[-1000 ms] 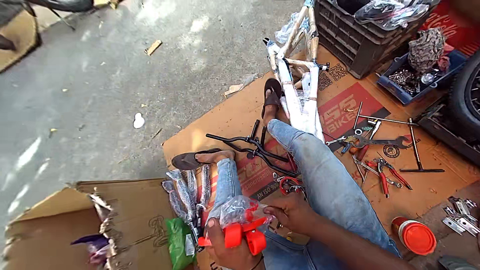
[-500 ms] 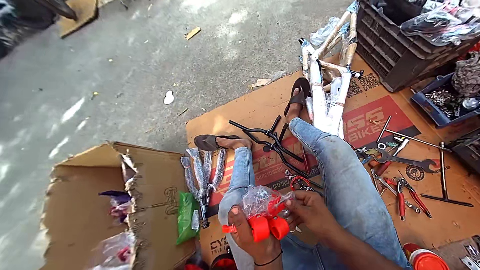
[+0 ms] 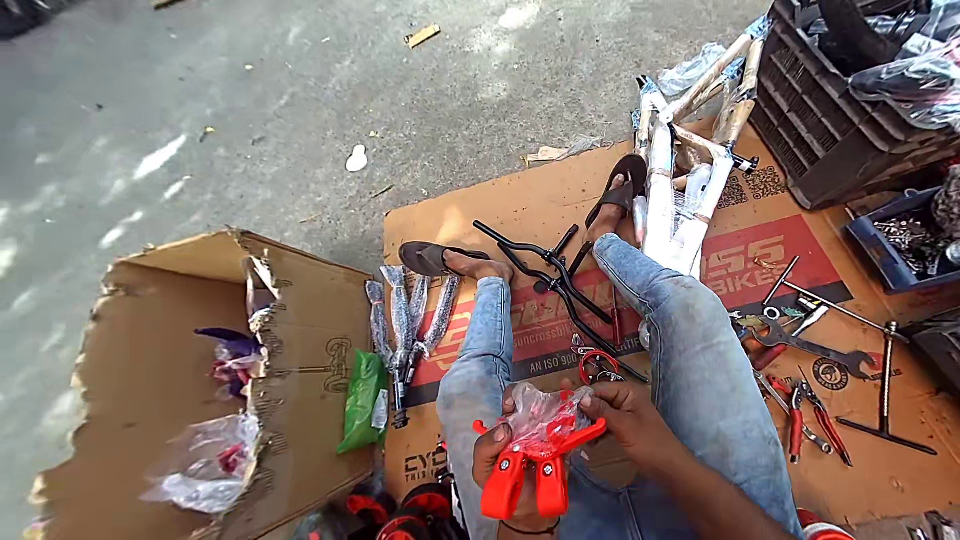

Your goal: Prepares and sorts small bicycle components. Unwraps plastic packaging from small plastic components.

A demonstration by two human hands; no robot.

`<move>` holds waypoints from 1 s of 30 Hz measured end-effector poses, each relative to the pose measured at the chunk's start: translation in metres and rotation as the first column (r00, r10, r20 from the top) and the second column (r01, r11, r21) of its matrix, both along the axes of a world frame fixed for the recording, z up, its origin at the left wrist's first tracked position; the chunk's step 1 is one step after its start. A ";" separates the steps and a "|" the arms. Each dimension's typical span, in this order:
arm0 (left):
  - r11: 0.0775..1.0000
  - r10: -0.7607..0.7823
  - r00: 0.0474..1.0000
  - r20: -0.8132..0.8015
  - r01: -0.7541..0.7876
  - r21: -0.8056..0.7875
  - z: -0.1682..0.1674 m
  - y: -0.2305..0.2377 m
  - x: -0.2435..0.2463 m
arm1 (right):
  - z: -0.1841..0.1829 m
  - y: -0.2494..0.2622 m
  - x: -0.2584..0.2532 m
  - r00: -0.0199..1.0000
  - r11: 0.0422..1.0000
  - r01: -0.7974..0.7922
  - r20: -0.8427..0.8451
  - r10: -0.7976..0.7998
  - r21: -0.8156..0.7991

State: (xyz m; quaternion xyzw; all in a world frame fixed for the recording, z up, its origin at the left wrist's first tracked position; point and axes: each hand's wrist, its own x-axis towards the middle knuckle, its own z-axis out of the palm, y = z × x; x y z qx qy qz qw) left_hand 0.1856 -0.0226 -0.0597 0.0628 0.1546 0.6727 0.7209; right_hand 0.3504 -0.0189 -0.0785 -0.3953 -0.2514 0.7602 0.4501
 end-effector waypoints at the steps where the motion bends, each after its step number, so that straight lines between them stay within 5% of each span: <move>1: 1.000 -0.030 0.999 -0.018 0.030 0.007 -0.002 0.000 0.000 | -0.001 0.002 -0.001 0.990 0.999 0.052 0.127 -0.053 0.013; 3: 0.991 -0.110 0.994 0.003 0.109 0.075 -0.008 0.000 0.001 | 0.001 0.002 0.005 0.978 0.996 0.063 0.204 -0.051 -0.057; 5: 0.990 -0.113 0.993 -0.016 0.114 0.077 -0.010 -0.002 0.004 | 0.006 -0.001 0.016 0.983 0.988 -0.089 0.149 0.108 -0.128; 9: 0.967 -0.209 0.944 -0.257 0.239 0.092 -0.022 -0.004 0.002 | 0.025 -0.016 0.024 0.949 0.945 -0.300 0.061 0.310 -0.128; 13: 0.915 -0.365 0.749 -0.553 0.399 -0.064 -0.015 -0.011 0.009 | 0.013 -0.022 0.015 0.988 0.997 0.044 0.151 -0.034 -0.063; 17: 0.865 -0.451 0.694 -0.561 0.184 -0.467 -0.007 -0.033 0.018 | -0.001 -0.014 0.014 0.941 0.968 0.246 0.252 -0.226 -0.050; 22: 0.814 -0.547 0.647 -0.531 0.263 -0.518 -0.009 -0.039 0.000 | -0.010 -0.008 0.019 0.933 0.991 -0.055 0.360 0.007 0.123; 26: 0.748 -0.649 0.665 -0.370 0.469 -0.469 -0.004 -0.032 -0.022 | -0.003 0.009 0.039 0.864 0.836 -0.467 0.351 0.361 0.289; 30: 0.726 -0.684 0.553 -0.476 0.578 -0.373 -0.005 -0.026 -0.027 | 0.001 0.018 0.036 0.797 0.770 -0.558 0.461 0.391 0.311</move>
